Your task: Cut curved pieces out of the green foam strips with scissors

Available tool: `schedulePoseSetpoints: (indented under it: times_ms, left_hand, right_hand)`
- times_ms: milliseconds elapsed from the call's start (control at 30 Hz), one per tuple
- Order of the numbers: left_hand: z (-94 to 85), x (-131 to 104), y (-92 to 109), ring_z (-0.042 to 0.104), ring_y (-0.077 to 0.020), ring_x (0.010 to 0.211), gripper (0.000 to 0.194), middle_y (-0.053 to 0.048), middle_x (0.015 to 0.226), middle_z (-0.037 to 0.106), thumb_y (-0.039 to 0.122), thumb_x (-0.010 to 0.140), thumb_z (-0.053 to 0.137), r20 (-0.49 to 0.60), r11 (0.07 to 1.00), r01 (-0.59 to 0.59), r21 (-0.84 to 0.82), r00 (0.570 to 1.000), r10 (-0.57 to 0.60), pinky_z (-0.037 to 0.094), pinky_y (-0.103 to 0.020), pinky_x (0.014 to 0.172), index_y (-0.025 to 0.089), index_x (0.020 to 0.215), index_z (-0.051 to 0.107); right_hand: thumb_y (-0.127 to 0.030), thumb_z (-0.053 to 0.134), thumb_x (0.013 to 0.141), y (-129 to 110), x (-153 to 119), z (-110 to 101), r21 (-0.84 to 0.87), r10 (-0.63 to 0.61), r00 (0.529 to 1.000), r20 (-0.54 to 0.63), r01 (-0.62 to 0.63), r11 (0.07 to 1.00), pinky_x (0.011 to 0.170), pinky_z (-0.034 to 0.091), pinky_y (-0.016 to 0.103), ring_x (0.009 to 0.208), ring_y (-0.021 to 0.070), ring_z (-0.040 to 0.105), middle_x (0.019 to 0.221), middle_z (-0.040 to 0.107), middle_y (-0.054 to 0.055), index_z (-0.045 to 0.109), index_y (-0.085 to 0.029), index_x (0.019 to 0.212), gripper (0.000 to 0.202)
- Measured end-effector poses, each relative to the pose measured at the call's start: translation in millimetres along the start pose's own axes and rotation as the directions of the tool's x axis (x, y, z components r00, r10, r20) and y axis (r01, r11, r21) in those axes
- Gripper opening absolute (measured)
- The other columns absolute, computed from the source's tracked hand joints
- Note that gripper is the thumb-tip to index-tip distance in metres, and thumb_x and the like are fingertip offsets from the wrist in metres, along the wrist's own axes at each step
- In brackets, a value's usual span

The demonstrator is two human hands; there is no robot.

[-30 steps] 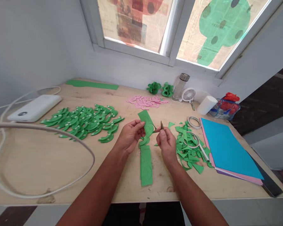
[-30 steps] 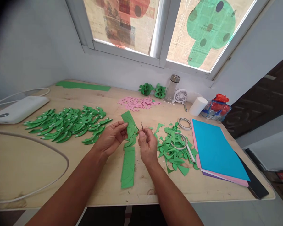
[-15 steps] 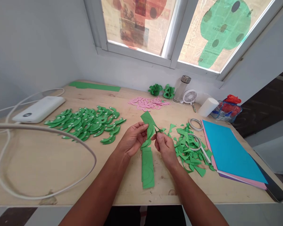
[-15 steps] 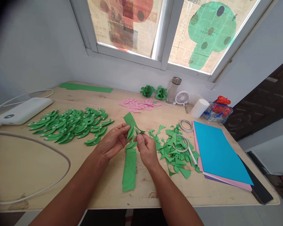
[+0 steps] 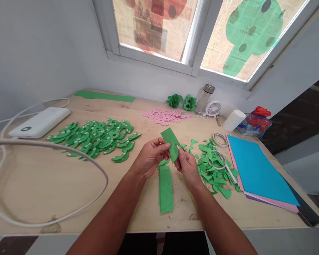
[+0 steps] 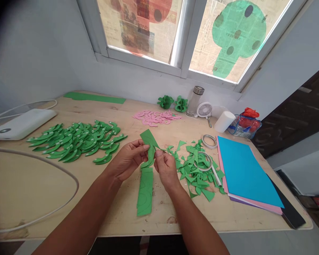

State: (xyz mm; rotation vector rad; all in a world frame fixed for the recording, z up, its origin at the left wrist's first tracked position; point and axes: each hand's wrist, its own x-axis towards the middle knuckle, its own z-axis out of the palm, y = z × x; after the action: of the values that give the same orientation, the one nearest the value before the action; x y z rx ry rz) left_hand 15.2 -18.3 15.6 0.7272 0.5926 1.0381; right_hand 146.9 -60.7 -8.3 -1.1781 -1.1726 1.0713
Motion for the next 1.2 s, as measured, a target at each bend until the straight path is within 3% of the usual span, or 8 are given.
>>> schedulePoseSetpoints:
  times_ms: [367, 600, 1200]
  left_hand:
    - [-1.2, -1, 0, 0.053, -0.0090, 0.052, 0.022, 0.000, 0.059, 0.062, 0.024, 0.061, 0.082, 0.025, 0.996, 0.006, 0.094, 1.000, -0.008, 0.042, -0.021, 0.052, 0.014, 0.067, 0.063]
    - [2.8, -2, 0, 0.053, -0.0100, 0.052, 0.020, 0.001, 0.056, 0.060, 0.023, 0.062, 0.080, 0.005, 0.988, -0.040, 0.150, 0.999, 0.040, 0.041, -0.023, 0.054, 0.015, 0.064, 0.061]
    - [10.5, -7, -3, 0.049, -0.0097, 0.053, 0.015, 0.002, 0.054, 0.059, 0.024, 0.065, 0.074, -0.012, 0.965, -0.119, 0.235, 0.992, 0.126, 0.039, -0.024, 0.055, 0.016, 0.061, 0.062]
  right_hand:
    - [-0.067, 0.051, 0.081, 1, 1, -1, 0.087, 0.083, 0.996, -0.009, -0.082, 0.993, 0.040, 0.015, 0.024, 0.041, 0.0071, 0.022, 0.041, 0.033, -0.007, 0.043, -0.020, 0.053, 0.056]
    - [-0.066, 0.053, 0.082, 0, 1, -1, 0.062, 0.055, 0.998, 0.024, -0.056, 0.997, 0.040, 0.016, 0.024, 0.040, 0.0071, 0.023, 0.041, 0.033, -0.007, 0.049, -0.018, 0.056, 0.055]
    - [-0.069, 0.053, 0.080, 3, 2, 0, 0.089, 0.038, 0.998, -0.052, -0.033, 0.995, 0.040, 0.016, 0.024, 0.039, 0.0071, 0.025, 0.043, 0.038, -0.007, 0.055, -0.017, 0.064, 0.054]
